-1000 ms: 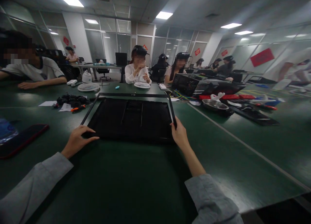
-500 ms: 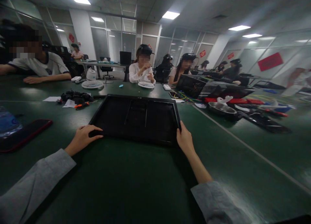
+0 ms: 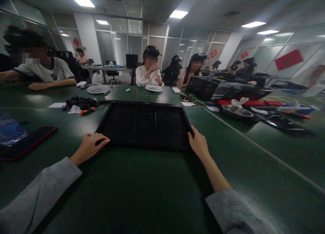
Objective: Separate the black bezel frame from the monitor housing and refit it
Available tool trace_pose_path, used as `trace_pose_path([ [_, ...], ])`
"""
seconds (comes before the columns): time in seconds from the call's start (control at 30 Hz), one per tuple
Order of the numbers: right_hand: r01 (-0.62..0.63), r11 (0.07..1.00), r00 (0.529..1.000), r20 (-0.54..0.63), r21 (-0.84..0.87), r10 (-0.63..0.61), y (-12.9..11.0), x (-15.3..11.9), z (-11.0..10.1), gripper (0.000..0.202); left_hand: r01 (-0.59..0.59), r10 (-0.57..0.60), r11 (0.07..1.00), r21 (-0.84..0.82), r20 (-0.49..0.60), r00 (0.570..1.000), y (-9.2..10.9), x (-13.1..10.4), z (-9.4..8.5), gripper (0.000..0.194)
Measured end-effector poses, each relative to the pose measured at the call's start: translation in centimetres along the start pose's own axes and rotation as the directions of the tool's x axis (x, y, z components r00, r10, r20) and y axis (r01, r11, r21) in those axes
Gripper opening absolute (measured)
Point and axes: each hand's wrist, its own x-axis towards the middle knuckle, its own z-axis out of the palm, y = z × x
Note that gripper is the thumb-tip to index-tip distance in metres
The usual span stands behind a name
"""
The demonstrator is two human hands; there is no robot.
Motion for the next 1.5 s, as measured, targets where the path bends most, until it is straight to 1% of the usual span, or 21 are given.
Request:
trace_pose_path([
  [0.07, 0.006, 1.0, 1.0, -0.013, 0.018, -0.006, 0.3, 0.1, 0.2, 0.059, 0.02, -0.018, 1.0, 0.019, -0.119, 0.993, -0.2, 0.1, 0.2, 0.036],
  [0.1, 0.016, 0.999, 1.0, -0.027, 0.039, -0.015, 0.6, 0.2, 0.4, 0.059, 0.048, -0.042, 0.999, 0.025, -0.2, 0.979, -0.5, 0.2, 0.3, 0.037],
  [0.17, 0.033, 0.993, 0.998, -0.049, 0.113, -0.027, 1.1, 0.4, 1.0, 0.06, 0.131, -0.124, 0.991, -0.002, -0.345, 0.931, -1.4, 0.3, 0.7, 0.046],
  [0.2, 0.037, 0.985, 0.998, -0.051, 0.169, -0.029, 1.4, 0.5, 1.3, 0.06, 0.17, -0.173, 0.985, -0.041, -0.375, 0.911, -1.9, 0.4, 0.9, 0.053],
  [0.23, 0.04, 0.971, 0.998, -0.047, 0.234, -0.03, 1.7, 0.7, 1.6, 0.06, 0.205, -0.225, 0.974, -0.094, -0.372, 0.9, -2.5, 0.5, 1.1, 0.06],
  [0.27, 0.043, 0.953, 0.999, -0.039, 0.3, -0.032, 2.0, 0.8, 1.9, 0.059, 0.246, -0.286, 0.956, -0.159, -0.327, 0.901, -3.0, 0.6, 1.3, 0.064],
  [0.33, 0.054, 0.916, 0.999, -0.024, 0.397, -0.049, 2.5, 1.1, 2.3, 0.057, 0.325, -0.386, 0.901, -0.288, -0.187, 0.903, -4.1, 0.7, 1.6, 0.062],
  [0.37, 0.065, 0.909, 0.998, -0.022, 0.412, -0.061, 2.6, 1.2, 2.4, 0.057, 0.358, -0.424, 0.868, -0.343, -0.14, 0.895, -4.5, 0.7, 1.7, 0.061],
  [0.43, 0.081, 0.927, 0.997, -0.033, 0.366, -0.074, 2.7, 1.2, 2.3, 0.057, 0.394, -0.47, 0.818, -0.419, -0.093, 0.878, -5.0, 0.8, 1.8, 0.061],
  [0.53, 0.081, 0.976, 0.996, -0.054, 0.204, -0.071, 2.3, 0.9, 1.7, 0.058, 0.399, -0.483, 0.798, -0.451, -0.083, 0.872, -4.9, 0.7, 1.7, 0.062],
  [0.63, 0.056, 0.992, 0.997, -0.061, 0.112, -0.05, 1.8, 0.7, 1.2, 0.058, 0.399, -0.468, 0.822, -0.407, -0.082, 0.88, -4.0, 0.5, 1.2, 0.059],
  [0.73, 0.05, 0.992, 0.996, -0.075, 0.112, -0.042, 1.7, 0.6, 1.1, 0.056, 0.41, -0.475, 0.829, -0.381, -0.092, 0.875, -3.0, 0.3, 0.7, 0.06],
  [0.83, 0.039, 0.989, 0.996, -0.079, 0.144, -0.028, 1.8, 0.6, 1.3, 0.054, 0.414, -0.483, 0.819, -0.397, -0.09, 0.871, -2.6, 0.3, 0.5, 0.063],
  [0.93, 0.032, 0.984, 0.996, -0.083, 0.176, -0.018, 1.7, 0.6, 1.4, 0.053, 0.402, -0.469, 0.822, -0.402, -0.079, 0.88, -2.8, 0.3, 0.6, 0.063],
  [1.07, 0.018, 0.98, 0.997, -0.075, 0.199, -0.004, 1.6, 0.6, 1.1, 0.051, 0.381, -0.461, 0.82, -0.428, -0.099, 0.882, -3.6, 0.5, 1.1, 0.066],
  [1.17, -0.012, 0.972, 1.0, -0.003, 0.234, 0.013, 1.9, 0.5, 0.1, 0.049, 0.406, -0.5, 0.807, -0.429, -0.13, 0.856, -4.2, 0.5, 1.4, 0.063],
  [1.23, -0.061, 0.96, 0.994, 0.106, 0.274, 0.033, 2.2, 0.5, -0.6, 0.05, 0.456, -0.556, 0.785, -0.419, -0.153, 0.817, -4.4, 0.4, 1.4, 0.059],
  [1.3, -0.143, 0.928, 0.973, 0.221, 0.343, 0.068, 2.2, 0.4, -1.1, 0.056, 0.513, -0.605, 0.765, -0.39, -0.159, 0.781, -4.4, 0.3, 1.2, 0.056],
  [1.37, -0.244, 0.864, 0.949, 0.294, 0.441, 0.117, 1.7, 0.5, -1.3, 0.062, 0.547, -0.622, 0.762, -0.346, -0.157, 0.767, -4.1, 0.3, 0.9, 0.057],
  [1.43, -0.332, 0.773, 0.93, 0.323, 0.541, 0.174, 0.9, 0.6, -1.2, 0.065, 0.557, -0.615, 0.776, -0.297, -0.158, 0.773, -3.6, 0.3, 0.7, 0.059],
  [1.5, -0.384, 0.691, 0.916, 0.347, 0.612, 0.203, 0.1, 0.6, -1.1, 0.069, 0.557, -0.608, 0.784, -0.275, -0.153, 0.779, -3.3, 0.3, 0.5, 0.062],
])
